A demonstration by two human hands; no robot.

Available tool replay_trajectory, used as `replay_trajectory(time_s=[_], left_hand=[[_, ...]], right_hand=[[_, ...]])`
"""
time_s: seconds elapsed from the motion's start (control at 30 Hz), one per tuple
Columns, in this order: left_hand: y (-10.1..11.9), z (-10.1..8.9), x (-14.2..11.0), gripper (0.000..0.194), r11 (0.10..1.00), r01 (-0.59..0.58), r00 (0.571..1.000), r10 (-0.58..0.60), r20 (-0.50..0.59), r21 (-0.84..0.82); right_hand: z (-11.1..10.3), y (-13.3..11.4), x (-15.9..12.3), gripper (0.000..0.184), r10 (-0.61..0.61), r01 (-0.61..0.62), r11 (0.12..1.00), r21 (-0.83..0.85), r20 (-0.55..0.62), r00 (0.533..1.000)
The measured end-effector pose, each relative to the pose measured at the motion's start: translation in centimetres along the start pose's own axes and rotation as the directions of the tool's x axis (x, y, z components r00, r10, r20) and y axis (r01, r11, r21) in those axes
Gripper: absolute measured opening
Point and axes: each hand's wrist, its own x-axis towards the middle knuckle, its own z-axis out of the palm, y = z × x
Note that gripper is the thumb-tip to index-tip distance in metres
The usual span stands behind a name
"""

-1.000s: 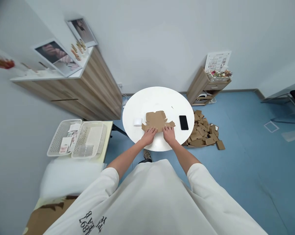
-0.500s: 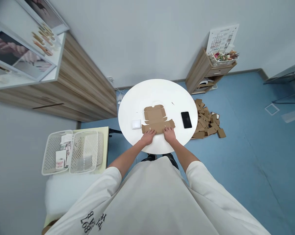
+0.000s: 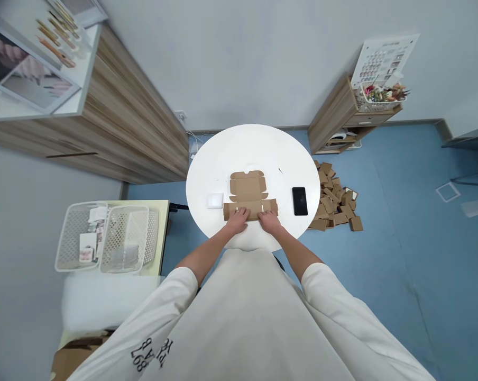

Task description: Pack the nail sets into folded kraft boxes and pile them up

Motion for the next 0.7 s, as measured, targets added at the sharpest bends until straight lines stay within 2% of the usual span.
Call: replay_trajectory(time_s=[0.2, 0.3, 0.37, 0.43, 0.53, 0.7], left_hand=[[-0.3, -1.2, 2.2, 0.057, 0.996, 0.069, 0.995, -0.065, 0.071, -0.064], [-0.3, -1.7, 2.4, 0.059, 0.994, 0.095, 0.989, -0.088, 0.115, -0.055], [-0.2, -1.8, 2.4, 0.063, 0.992, 0.116, 0.985, -0.107, 0.138, -0.057], [-0.1, -1.8, 2.4, 0.069, 0.990, 0.128, 0.983, -0.118, 0.144, -0.064], [0.1, -1.7, 2.6, 0.081, 0.988, 0.141, 0.982, -0.132, 0.138, -0.061], [0.3, -1.7, 2.8, 0.093, 0.988, 0.149, 0.979, -0.143, 0.145, -0.035]], right_hand=[[-1.3, 0.8, 0.9, 0.036, 0.030, -0.033, 0.994, 0.103, 0.028, 0.999], [-2.4, 2.0, 2.4, 0.038, 0.154, -0.133, 0.965, 0.227, -0.078, 0.985], [-3.2, 2.9, 3.9, 0.039, 0.273, -0.203, 0.924, 0.324, -0.186, 0.944], [-3.8, 3.9, 5.4, 0.038, 0.355, -0.237, 0.881, 0.409, -0.241, 0.903], [-4.2, 4.9, 7.6, 0.039, 0.432, -0.270, 0.806, 0.526, -0.211, 0.877], [-4.1, 5.5, 9.3, 0.045, 0.461, -0.247, 0.659, 0.710, -0.123, 0.879]])
